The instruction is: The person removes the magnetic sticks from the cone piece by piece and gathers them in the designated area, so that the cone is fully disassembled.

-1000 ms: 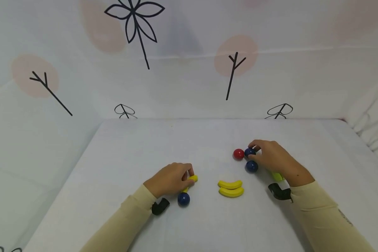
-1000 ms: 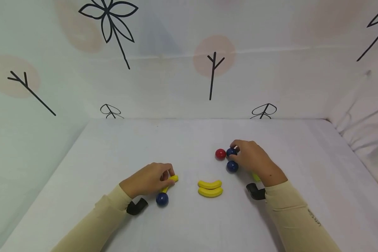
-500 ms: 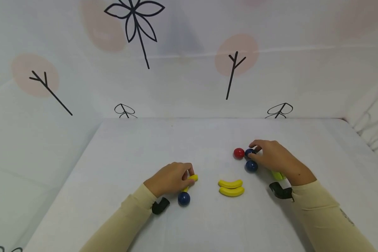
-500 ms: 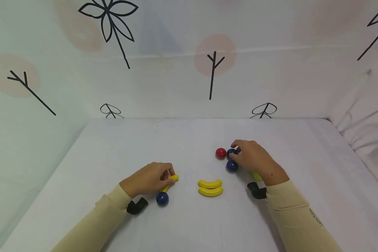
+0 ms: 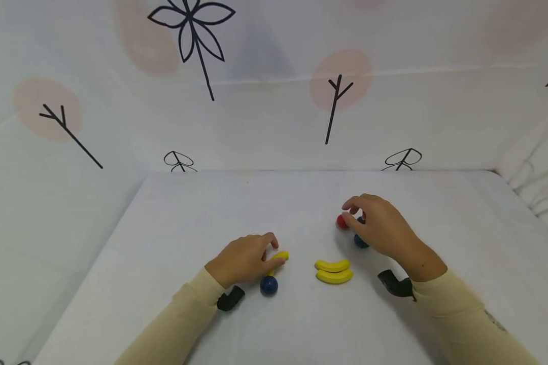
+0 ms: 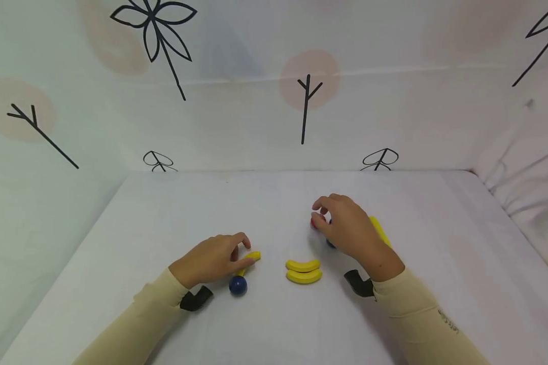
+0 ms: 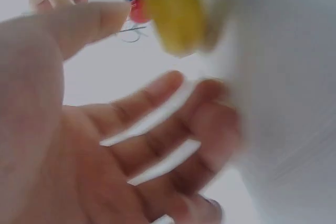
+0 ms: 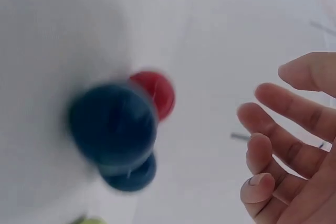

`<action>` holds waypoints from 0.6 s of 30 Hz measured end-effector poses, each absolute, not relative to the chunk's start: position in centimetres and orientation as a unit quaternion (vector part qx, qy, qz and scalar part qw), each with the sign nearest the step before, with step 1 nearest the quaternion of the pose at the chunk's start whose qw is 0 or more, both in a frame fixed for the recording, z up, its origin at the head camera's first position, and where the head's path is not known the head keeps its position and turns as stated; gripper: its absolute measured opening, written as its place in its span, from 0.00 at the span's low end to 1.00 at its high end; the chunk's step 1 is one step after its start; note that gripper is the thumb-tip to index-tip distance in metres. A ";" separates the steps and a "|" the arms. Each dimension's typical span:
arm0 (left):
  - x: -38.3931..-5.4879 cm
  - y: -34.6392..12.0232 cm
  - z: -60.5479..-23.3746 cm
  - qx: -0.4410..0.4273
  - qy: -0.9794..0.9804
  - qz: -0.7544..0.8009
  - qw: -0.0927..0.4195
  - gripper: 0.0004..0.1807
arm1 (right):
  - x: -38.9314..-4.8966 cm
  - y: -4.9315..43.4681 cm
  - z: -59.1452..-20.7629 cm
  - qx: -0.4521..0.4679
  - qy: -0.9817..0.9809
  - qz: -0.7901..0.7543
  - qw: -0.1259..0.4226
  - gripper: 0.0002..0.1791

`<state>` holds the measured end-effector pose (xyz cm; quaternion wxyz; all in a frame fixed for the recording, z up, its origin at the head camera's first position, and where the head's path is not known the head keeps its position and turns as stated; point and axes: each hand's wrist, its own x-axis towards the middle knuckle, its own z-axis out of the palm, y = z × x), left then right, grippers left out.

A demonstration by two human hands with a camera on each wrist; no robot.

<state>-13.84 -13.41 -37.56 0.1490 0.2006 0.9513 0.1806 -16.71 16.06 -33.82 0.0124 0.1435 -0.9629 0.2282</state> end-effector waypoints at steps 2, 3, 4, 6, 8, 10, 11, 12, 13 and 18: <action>-13.5 -13.6 -37.0 0.187 0.955 0.169 0.155 0.23 | -16.2 15.3 -33.9 0.163 -0.959 0.231 0.024 0.09; -13.4 -13.7 -36.8 0.181 0.957 0.161 0.159 0.23 | -15.9 14.9 -34.0 0.172 -0.957 0.232 0.029 0.08; -13.3 -13.8 -36.6 0.178 0.958 0.155 0.163 0.24 | -15.7 14.5 -34.1 0.181 -0.955 0.233 0.031 0.08; -13.1 -13.8 -36.4 0.174 0.958 0.144 0.175 0.23 | -15.2 13.7 -34.4 0.196 -0.952 0.233 0.030 0.08; -12.9 -13.9 -36.4 0.177 0.957 0.132 0.189 0.23 | -14.7 13.0 -34.7 0.205 -0.952 0.227 0.018 0.09; -12.8 -13.8 -36.5 0.185 0.954 0.125 0.202 0.22 | -14.3 12.3 -35.0 0.210 -0.953 0.218 0.000 0.10; -12.7 -13.7 -36.6 0.191 0.952 0.122 0.206 0.22 | -14.1 12.0 -35.2 0.212 -0.954 0.212 -0.009 0.10; -12.7 -13.7 -36.7 0.197 0.950 0.120 0.209 0.20 | -14.0 11.8 -35.4 0.212 -0.955 0.205 -0.019 0.10; -12.7 -13.6 -36.8 0.205 0.948 0.122 0.210 0.19 | -13.9 11.5 -35.5 0.212 -0.956 0.199 -0.029 0.11; -12.7 -13.1 -37.1 0.246 0.931 0.161 0.215 0.14 | -13.4 10.2 -36.0 0.220 -0.957 0.176 -0.074 0.10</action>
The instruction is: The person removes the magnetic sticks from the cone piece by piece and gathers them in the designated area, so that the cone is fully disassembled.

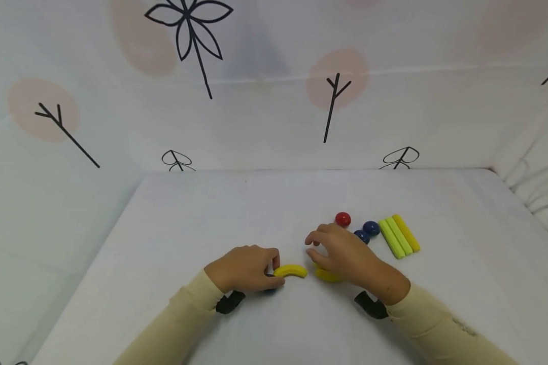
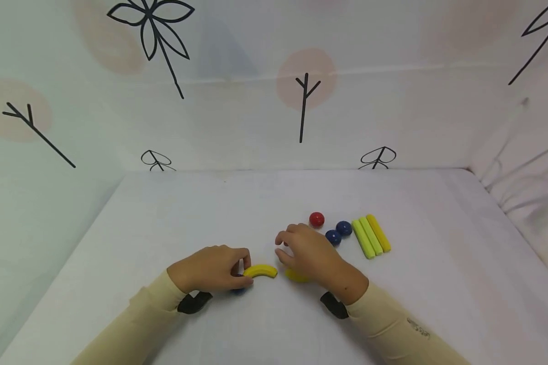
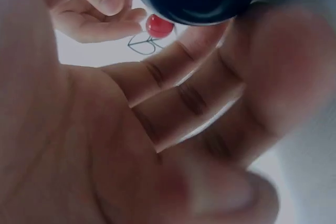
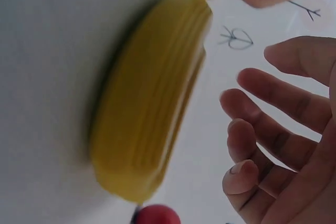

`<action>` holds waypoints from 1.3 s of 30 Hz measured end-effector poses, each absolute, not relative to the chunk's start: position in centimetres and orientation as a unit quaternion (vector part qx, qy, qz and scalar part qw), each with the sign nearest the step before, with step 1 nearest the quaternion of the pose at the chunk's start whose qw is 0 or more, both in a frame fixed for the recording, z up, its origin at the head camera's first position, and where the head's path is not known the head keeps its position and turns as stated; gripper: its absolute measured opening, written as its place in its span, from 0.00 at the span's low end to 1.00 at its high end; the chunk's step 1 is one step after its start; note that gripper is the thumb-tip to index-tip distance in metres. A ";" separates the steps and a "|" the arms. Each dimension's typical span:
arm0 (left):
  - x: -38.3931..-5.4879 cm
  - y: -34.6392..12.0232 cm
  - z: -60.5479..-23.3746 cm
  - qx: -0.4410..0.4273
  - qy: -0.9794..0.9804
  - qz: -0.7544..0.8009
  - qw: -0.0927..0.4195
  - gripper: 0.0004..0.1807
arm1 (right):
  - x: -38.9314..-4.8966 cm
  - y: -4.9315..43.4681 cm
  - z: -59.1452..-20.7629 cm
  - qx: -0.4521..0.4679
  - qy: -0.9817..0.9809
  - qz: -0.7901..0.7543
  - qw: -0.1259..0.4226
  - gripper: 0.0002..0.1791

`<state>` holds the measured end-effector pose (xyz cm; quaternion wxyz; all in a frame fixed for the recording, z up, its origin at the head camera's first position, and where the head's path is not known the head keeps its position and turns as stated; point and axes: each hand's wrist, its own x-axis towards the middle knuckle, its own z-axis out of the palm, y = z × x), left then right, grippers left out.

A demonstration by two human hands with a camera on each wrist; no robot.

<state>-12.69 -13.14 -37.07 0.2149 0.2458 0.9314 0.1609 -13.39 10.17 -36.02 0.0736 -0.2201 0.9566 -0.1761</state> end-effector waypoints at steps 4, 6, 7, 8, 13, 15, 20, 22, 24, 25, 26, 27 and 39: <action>-12.6 -13.2 -36.8 0.244 0.920 0.196 0.233 0.12 | -12.9 9.6 -36.6 -0.257 0.947 -0.176 0.082 0.09; -12.7 -13.3 -36.7 0.239 0.919 0.204 0.238 0.11 | -12.6 9.4 -36.9 -0.280 0.940 -0.179 0.077 0.09; -12.7 -13.4 -36.6 0.240 0.919 0.206 0.238 0.11 | -12.5 9.3 -37.1 -0.288 0.938 -0.179 0.075 0.09; -12.8 -13.4 -36.6 0.240 0.918 0.206 0.237 0.10 | -12.3 9.3 -37.1 -0.295 0.936 -0.179 0.074 0.09; -13.0 -13.5 -36.6 0.250 0.913 0.220 0.235 0.08 | -11.9 8.9 -37.0 -0.309 0.931 -0.178 0.074 0.10; -13.1 -13.5 -36.5 0.254 0.909 0.231 0.236 0.07 | -11.8 8.7 -36.9 -0.310 0.931 -0.177 0.078 0.10; -13.2 -13.5 -36.2 0.268 0.899 0.253 0.237 0.06 | -11.7 8.6 -36.9 -0.309 0.931 -0.177 0.079 0.10; -13.1 -13.5 -36.0 0.268 0.896 0.260 0.239 0.06 | -11.7 8.6 -37.0 -0.316 0.929 -0.180 0.072 0.09; -13.1 -13.5 -35.8 0.266 0.894 0.266 0.244 0.06 | -11.8 8.6 -37.0 -0.324 0.925 -0.187 0.068 0.08; -13.1 -13.5 -35.8 0.264 0.892 0.269 0.248 0.06 | -11.8 8.7 -37.0 -0.325 0.924 -0.191 0.070 0.08; -13.1 -13.5 -35.8 0.261 0.891 0.272 0.252 0.07 | -11.8 8.7 -37.0 -0.326 0.922 -0.197 0.075 0.07; -13.0 -13.5 -35.7 0.259 0.891 0.273 0.254 0.07 | -11.8 8.7 -37.0 -0.323 0.920 -0.204 0.084 0.07; -13.7 -13.6 -36.1 0.284 0.902 0.246 0.211 0.03 | -12.5 10.3 -34.8 -0.241 0.923 -0.277 0.113 0.07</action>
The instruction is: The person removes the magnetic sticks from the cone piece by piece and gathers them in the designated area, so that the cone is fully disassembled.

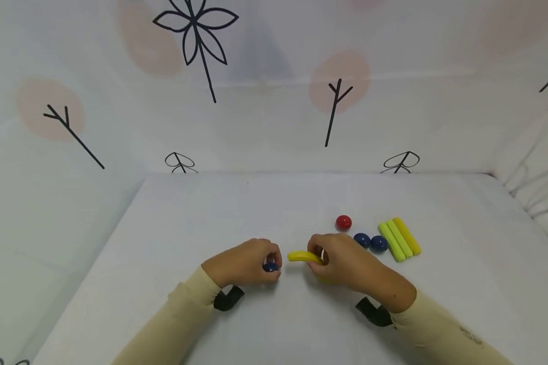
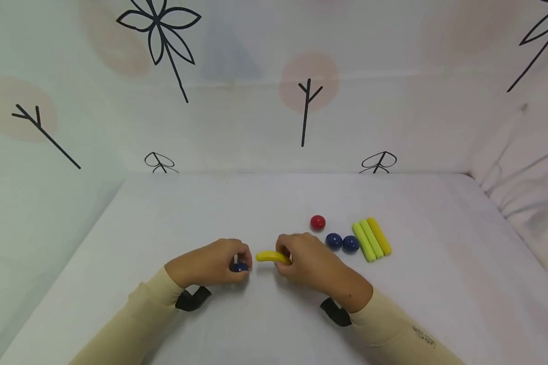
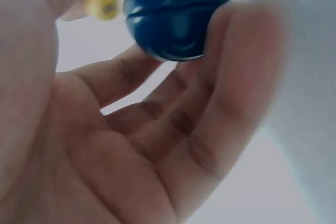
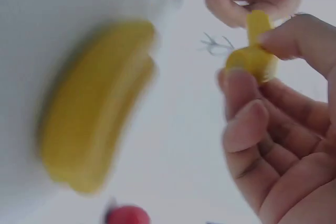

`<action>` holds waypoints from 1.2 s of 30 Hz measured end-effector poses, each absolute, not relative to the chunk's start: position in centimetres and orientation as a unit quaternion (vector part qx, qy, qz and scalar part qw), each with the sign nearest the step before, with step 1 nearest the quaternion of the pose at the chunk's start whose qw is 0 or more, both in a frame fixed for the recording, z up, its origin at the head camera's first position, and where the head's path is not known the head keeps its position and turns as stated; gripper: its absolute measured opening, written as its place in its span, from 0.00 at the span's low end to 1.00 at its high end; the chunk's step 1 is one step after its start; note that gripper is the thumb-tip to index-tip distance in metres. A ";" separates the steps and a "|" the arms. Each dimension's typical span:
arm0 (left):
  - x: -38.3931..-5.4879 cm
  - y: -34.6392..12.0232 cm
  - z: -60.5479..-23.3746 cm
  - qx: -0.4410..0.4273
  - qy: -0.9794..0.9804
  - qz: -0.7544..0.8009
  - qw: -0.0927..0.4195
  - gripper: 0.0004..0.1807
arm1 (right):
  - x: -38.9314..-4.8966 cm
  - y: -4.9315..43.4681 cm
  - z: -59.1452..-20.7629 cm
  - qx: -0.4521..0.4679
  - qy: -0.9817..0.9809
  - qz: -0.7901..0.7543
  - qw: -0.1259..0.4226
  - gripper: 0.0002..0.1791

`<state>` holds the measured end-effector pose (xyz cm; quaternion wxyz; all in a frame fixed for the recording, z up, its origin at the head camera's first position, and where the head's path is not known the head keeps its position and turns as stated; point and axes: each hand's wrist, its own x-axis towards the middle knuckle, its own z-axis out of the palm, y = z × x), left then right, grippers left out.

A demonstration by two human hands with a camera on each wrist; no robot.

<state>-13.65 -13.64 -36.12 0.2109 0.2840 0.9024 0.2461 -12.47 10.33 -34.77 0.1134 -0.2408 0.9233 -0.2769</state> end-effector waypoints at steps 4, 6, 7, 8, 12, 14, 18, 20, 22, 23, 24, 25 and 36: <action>-14.2 -13.4 -36.6 0.287 0.905 0.259 0.177 0.07 | -11.8 11.9 -33.4 -0.228 0.922 -0.298 0.092 0.15; -14.6 -13.1 -36.9 0.291 0.904 0.266 0.166 0.09 | -11.2 12.7 -33.2 -0.234 0.922 -0.294 0.089 0.16; -14.8 -13.0 -37.0 0.294 0.903 0.269 0.164 0.09 | -10.9 13.1 -33.2 -0.241 0.922 -0.289 0.092 0.15; -15.1 -12.8 -37.1 0.298 0.901 0.270 0.161 0.10 | -10.5 13.5 -33.4 -0.253 0.921 -0.282 0.094 0.14; -16.4 -11.5 -36.9 0.315 0.898 0.266 0.151 0.13 | -9.3 14.8 -34.7 -0.291 0.914 -0.252 0.125 0.12; -17.3 -10.7 -36.8 0.323 0.897 0.264 0.145 0.15 | -8.9 15.2 -35.5 -0.297 0.913 -0.240 0.141 0.13; -19.2 -8.8 -36.8 0.328 0.900 0.254 0.136 0.17 | -8.5 15.3 -36.6 -0.295 0.914 -0.227 0.162 0.15; -20.0 -7.9 -36.9 0.323 0.905 0.243 0.134 0.19 | -8.4 15.2 -37.0 -0.298 0.915 -0.217 0.166 0.15; -20.6 -7.0 -37.0 0.312 0.913 0.229 0.131 0.21 | -8.2 15.1 -37.4 -0.297 0.916 -0.209 0.171 0.15; -20.8 -6.5 -37.1 0.307 0.916 0.222 0.130 0.21 | -8.1 15.1 -37.5 -0.299 0.916 -0.206 0.172 0.15; -21.0 -6.1 -37.1 0.302 0.920 0.217 0.128 0.22 | -8.1 15.1 -37.6 -0.301 0.917 -0.201 0.169 0.14; -21.2 -5.7 -37.1 0.294 0.923 0.213 0.129 0.23 | -8.0 15.1 -37.7 -0.305 0.917 -0.197 0.165 0.14; -22.7 -3.1 -37.1 0.292 0.930 0.186 0.125 0.20 | -8.1 15.5 -37.5 -0.332 0.916 -0.178 0.139 0.16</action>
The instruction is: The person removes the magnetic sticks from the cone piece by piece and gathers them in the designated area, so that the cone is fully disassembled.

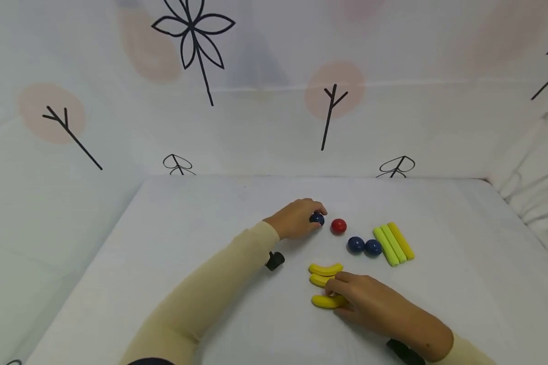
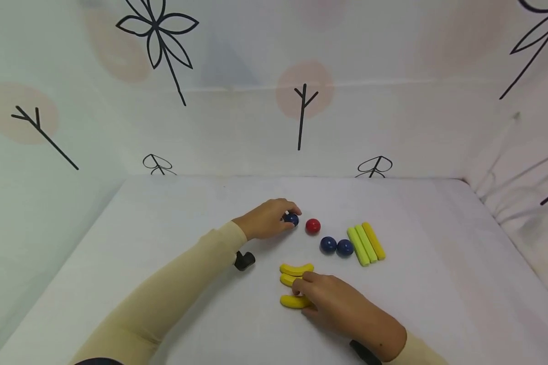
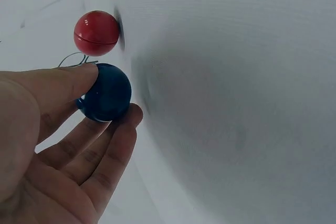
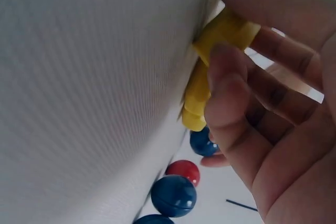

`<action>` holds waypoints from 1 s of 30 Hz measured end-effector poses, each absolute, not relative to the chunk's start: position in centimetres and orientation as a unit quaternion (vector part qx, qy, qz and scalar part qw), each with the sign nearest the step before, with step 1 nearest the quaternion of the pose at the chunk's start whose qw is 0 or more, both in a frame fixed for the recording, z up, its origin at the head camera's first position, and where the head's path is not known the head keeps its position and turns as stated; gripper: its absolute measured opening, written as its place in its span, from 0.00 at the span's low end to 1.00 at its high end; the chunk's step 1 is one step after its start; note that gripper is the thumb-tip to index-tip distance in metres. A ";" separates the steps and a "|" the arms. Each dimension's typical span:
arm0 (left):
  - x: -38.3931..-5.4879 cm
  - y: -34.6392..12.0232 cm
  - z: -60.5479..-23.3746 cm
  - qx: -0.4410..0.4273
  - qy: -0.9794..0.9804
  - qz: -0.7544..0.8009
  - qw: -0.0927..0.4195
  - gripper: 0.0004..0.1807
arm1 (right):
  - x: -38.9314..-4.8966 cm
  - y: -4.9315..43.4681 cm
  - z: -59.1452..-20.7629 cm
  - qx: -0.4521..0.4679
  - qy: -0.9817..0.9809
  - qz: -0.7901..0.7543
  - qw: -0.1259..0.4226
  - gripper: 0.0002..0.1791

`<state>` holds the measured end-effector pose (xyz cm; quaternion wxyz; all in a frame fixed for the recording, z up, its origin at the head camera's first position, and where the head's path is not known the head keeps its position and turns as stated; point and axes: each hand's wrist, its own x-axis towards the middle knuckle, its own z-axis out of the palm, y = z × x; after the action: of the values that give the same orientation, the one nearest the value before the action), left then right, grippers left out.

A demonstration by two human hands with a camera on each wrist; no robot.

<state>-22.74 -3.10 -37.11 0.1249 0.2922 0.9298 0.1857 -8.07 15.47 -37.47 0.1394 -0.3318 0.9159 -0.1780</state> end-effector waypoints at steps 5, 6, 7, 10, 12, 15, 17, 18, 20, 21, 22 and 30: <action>-22.9 -2.6 -37.2 0.297 0.929 0.183 0.126 0.19 | -8.1 15.7 -37.2 -0.328 0.915 -0.181 0.150 0.15; -22.9 -2.5 -37.2 0.295 0.929 0.183 0.127 0.19 | -8.1 15.6 -37.2 -0.326 0.916 -0.181 0.149 0.14; -22.9 -2.5 -37.2 0.292 0.930 0.183 0.128 0.19 | -8.1 15.6 -37.2 -0.323 0.917 -0.181 0.146 0.14; -22.9 -2.4 -37.2 0.292 0.929 0.186 0.129 0.20 | -8.0 15.3 -37.2 -0.314 0.923 -0.183 0.131 0.14; -22.8 -2.3 -37.2 0.296 0.928 0.187 0.127 0.21 | -8.0 15.1 -37.2 -0.306 0.927 -0.182 0.121 0.15; -22.7 -2.3 -37.2 0.297 0.927 0.196 0.124 0.22 | -8.1 14.9 -37.2 -0.296 0.932 -0.179 0.110 0.15; -22.6 -2.3 -37.2 0.294 0.927 0.201 0.122 0.22 | -8.2 14.8 -37.2 -0.285 0.935 -0.177 0.112 0.15; -22.6 -2.4 -37.2 0.292 0.927 0.203 0.122 0.22 | -8.3 14.7 -37.2 -0.277 0.937 -0.177 0.116 0.15; -22.6 -2.4 -37.2 0.290 0.926 0.207 0.124 0.22 | -8.4 14.6 -37.2 -0.262 0.941 -0.176 0.124 0.16; -22.6 -2.4 -37.2 0.291 0.926 0.207 0.125 0.22 | -8.5 14.5 -37.2 -0.254 0.942 -0.177 0.129 0.16; -22.6 -2.4 -37.2 0.291 0.925 0.208 0.127 0.22 | -8.5 14.4 -37.3 -0.249 0.943 -0.179 0.132 0.16; -22.5 -2.4 -37.3 0.288 0.924 0.213 0.135 0.22 | -8.8 14.4 -37.5 -0.224 0.944 -0.195 0.146 0.16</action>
<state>-22.52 -2.43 -37.34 0.1345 0.2876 0.9239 0.2135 -8.80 14.44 -37.50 0.1461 -0.2238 0.9436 -0.1954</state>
